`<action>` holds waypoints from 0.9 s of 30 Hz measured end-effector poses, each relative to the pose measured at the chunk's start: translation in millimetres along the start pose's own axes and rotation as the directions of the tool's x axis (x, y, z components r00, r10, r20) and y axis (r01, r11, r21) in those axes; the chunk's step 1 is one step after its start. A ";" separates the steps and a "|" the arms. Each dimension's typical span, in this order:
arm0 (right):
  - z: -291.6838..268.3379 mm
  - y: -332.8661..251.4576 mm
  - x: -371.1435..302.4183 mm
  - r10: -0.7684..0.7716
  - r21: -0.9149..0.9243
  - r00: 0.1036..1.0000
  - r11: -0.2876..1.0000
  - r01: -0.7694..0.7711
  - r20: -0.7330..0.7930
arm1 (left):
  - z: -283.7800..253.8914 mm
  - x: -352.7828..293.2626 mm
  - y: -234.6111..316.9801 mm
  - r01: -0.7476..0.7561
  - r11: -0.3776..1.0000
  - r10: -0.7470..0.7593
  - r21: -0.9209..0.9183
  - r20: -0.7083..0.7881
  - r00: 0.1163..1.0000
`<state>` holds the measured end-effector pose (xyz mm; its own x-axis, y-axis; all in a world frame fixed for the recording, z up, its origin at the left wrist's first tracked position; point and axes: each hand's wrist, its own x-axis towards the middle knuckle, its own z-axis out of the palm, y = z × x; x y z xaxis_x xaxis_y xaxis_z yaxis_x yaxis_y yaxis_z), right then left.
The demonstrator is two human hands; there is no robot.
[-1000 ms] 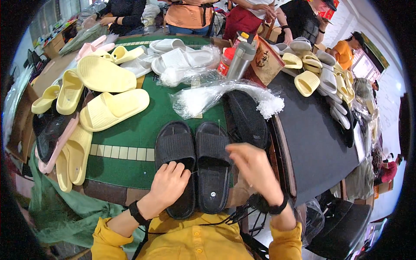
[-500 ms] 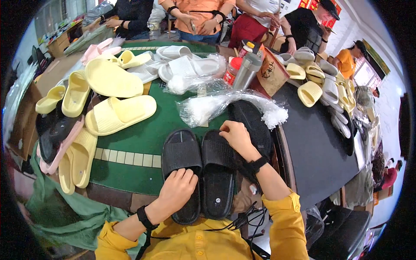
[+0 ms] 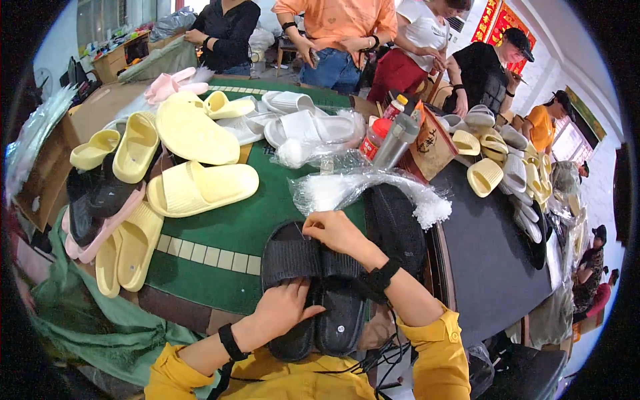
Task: The recorder is seen inspecting and cleaning various pairs of sandals or slippers on a production table, using a thin thread or fishing line to trim excess material.
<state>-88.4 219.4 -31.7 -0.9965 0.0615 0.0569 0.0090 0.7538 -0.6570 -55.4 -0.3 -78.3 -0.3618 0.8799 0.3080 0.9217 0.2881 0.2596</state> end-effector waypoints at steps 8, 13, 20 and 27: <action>19.0 8.4 9.5 -0.025 0.013 0.990 1.000 0.023 0.138 | 4.0 5.9 1.5 -0.027 1.000 0.027 0.008 -0.034 0.999; 30.5 6.1 11.7 -0.057 -0.084 0.998 0.995 0.059 0.032 | 2.0 6.1 2.3 -0.064 0.998 0.065 0.020 -0.041 0.997; 50.1 4.3 18.6 -0.184 -0.486 0.978 0.867 0.113 -0.100 | -0.4 4.5 3.0 -0.037 0.999 0.037 0.010 0.042 0.998; 18.5 -0.7 3.9 -0.091 -0.090 0.956 0.994 0.068 -0.280 | -23.2 5.2 5.9 -0.115 0.989 0.117 0.089 -0.020 0.993</action>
<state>-93.8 207.0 -45.0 -0.9298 0.1734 0.3247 -0.0516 0.8120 -0.5814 -55.1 -2.8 -53.9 -0.2538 0.9001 0.3542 0.9660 0.2173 0.1400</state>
